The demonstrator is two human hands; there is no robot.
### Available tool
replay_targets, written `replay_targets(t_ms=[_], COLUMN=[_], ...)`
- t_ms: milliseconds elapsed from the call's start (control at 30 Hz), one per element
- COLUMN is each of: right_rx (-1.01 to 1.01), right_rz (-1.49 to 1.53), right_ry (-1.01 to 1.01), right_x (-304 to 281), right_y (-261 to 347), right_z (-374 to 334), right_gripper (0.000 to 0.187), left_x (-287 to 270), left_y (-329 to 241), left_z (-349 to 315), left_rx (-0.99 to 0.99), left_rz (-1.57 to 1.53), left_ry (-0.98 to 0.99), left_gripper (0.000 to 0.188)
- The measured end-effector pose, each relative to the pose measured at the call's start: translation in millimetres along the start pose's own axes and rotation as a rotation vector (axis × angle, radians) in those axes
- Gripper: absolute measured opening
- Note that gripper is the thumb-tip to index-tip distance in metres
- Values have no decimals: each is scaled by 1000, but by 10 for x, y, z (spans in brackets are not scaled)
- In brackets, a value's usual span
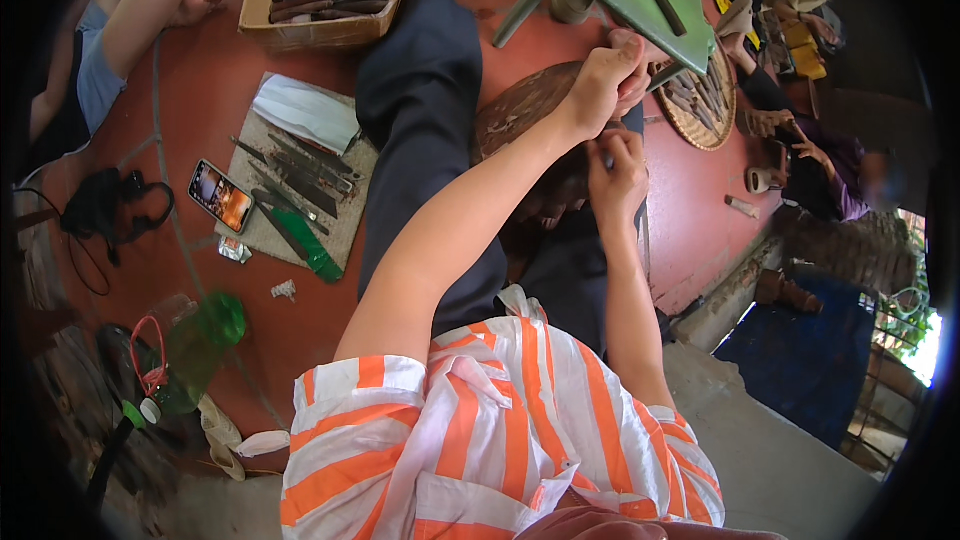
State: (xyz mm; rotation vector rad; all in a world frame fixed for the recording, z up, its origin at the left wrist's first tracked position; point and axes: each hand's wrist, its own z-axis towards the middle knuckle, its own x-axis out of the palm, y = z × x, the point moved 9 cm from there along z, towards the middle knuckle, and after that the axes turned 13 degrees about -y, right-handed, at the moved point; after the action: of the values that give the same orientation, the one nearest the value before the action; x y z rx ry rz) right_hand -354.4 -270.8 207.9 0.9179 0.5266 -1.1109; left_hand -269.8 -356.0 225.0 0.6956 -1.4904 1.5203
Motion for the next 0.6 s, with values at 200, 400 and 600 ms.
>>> replay_targets(t_ms=[200,400,600], right_rx=[-184,-35,-186], right_rz=[-15,-1,-7], right_ry=[28,8,52], right_x=[-25,8,-34], right_y=[190,26,222], right_z=[-39,-8,-54], right_gripper=[12,13,13], left_x=[-143,15,-163], left_y=[132,84,157], left_z=[-38,-8,-71], left_rx=[-61,-38,-84], left_rz=[16,57,22], left_ry=[-6,-1,-40], left_gripper=[61,60,59])
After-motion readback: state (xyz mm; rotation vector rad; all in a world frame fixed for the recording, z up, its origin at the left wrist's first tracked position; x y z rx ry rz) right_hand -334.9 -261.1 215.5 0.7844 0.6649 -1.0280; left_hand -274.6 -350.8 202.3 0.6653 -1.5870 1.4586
